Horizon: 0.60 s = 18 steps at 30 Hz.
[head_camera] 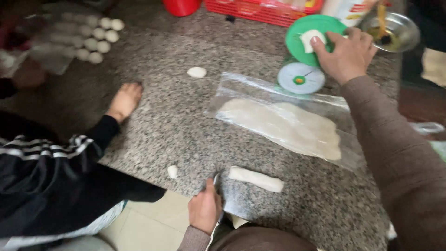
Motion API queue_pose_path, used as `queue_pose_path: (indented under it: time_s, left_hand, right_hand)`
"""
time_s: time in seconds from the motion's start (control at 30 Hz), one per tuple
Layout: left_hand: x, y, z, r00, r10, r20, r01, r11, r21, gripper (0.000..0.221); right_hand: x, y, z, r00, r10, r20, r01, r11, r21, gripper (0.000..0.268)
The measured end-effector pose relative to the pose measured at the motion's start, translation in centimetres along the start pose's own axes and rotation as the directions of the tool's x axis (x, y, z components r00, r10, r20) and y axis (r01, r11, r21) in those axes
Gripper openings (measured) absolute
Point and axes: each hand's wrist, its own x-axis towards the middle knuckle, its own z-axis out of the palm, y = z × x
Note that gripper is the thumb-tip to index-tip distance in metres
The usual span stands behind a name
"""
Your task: Cutting a roll of dough into small portions and rounding them into balls on a granite countertop.
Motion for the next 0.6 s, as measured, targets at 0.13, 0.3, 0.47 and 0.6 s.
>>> queue_pose_path:
  time_s: [0.13,0.3,0.47,0.6]
  left_hand:
    - [-0.2,-2.3,-0.8,1.0,0.014,-0.025,-0.016,0.998,-0.065,0.044]
    - [1.9,-11.3,-1.3,0.915,-0.087,-0.393,0.06,0.995,-0.082,0.069]
    - [3.5,-10.7,-7.6,0.914,-0.305,-0.266,0.239,0.937,-0.254,0.051]
    - [6.7,-11.3,-4.9,0.907,-0.394,-0.148,0.352,0.903,-0.247,0.07]
  right_hand:
    - [2.4,2.3,6.2,0.968,-0.231,-0.1,0.202,0.949,-0.24,0.079]
    - [-1.9,-2.1,2.2,0.776,-0.505,-0.378,0.556,0.83,0.031,0.036]
    - [-11.9,-10.7,4.9,0.97,-0.166,0.178,-0.036,0.625,0.78,0.039]
    - [-21.3,-20.5,2.8,0.69,-0.129,0.712,-0.657,0.302,0.691,0.05]
